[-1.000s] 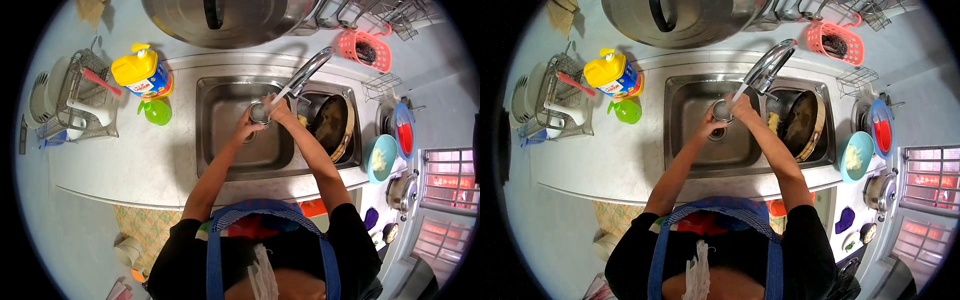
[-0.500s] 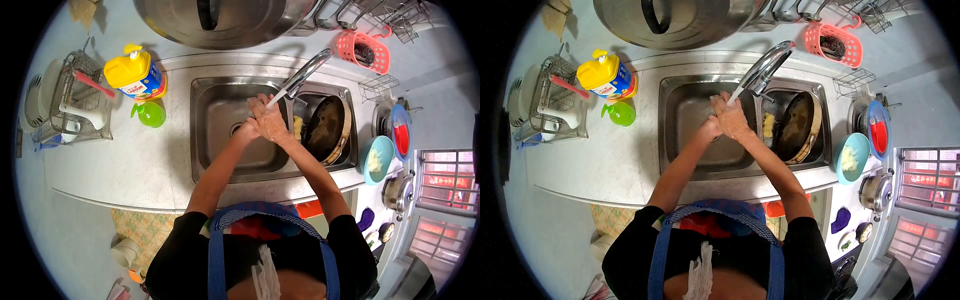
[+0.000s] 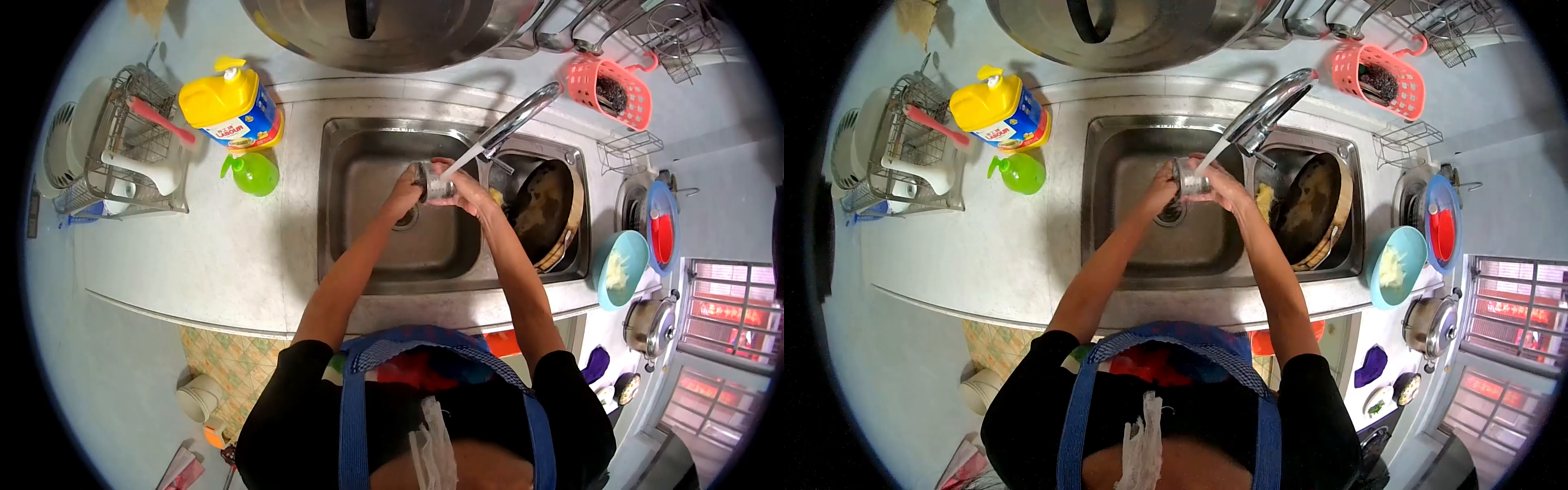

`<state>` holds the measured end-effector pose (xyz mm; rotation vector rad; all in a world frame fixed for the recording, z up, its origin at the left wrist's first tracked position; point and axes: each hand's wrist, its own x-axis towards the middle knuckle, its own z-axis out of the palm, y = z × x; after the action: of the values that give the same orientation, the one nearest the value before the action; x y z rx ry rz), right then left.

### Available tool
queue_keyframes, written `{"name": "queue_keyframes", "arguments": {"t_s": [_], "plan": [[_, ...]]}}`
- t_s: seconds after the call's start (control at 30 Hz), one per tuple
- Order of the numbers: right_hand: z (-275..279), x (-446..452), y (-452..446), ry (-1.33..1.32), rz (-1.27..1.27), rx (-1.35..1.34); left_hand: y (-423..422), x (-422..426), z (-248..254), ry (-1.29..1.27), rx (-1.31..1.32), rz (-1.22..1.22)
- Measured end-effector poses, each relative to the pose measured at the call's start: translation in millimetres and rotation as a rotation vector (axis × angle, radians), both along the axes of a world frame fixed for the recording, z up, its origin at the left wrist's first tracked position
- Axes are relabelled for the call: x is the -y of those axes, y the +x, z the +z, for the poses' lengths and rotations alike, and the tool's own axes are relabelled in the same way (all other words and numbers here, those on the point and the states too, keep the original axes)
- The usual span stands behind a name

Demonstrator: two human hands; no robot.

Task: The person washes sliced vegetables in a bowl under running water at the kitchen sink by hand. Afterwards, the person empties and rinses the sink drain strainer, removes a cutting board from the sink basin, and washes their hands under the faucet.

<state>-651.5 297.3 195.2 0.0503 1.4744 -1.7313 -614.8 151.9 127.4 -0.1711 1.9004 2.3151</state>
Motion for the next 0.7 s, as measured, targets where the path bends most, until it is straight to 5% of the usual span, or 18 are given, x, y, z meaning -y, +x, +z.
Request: {"name": "queue_keyframes", "arguments": {"t_s": [0.03,0.1,0.2,0.27,0.33,0.4,0.47,0.53,0.6,0.7], "plan": [[-2,-7,0,0.072,-0.006,-0.049,-3,-2,-6,0.002,0.007,-0.004],[10,-12,3,0.249,-0.003,-0.126,-13,-7,-15,-0.743,-0.463,0.072],[-4,-27,-6,0.307,0.005,0.045,-18,-13,29,-1.004,-0.708,-0.086],[15,-22,-2,0.398,0.004,0.024,-21,-12,44,-1.239,-0.650,-0.266],[5,-20,-5,0.378,-0.024,0.115,-27,-2,29,-1.069,-0.975,-0.241],[-7,-10,-5,0.349,-0.024,0.044,-30,-2,1,-1.074,-0.898,-0.107],[-17,11,-5,0.471,-0.243,-0.279,-28,2,-19,-0.384,-0.294,0.125],[-13,20,-5,0.437,-0.287,-0.377,-17,2,-13,-0.313,-0.136,0.210],[-27,24,-12,0.575,-0.290,-0.961,1,5,-4,0.416,0.246,0.299],[-12,21,-4,0.472,-0.246,-0.978,15,3,7,0.506,0.129,0.287]]}}
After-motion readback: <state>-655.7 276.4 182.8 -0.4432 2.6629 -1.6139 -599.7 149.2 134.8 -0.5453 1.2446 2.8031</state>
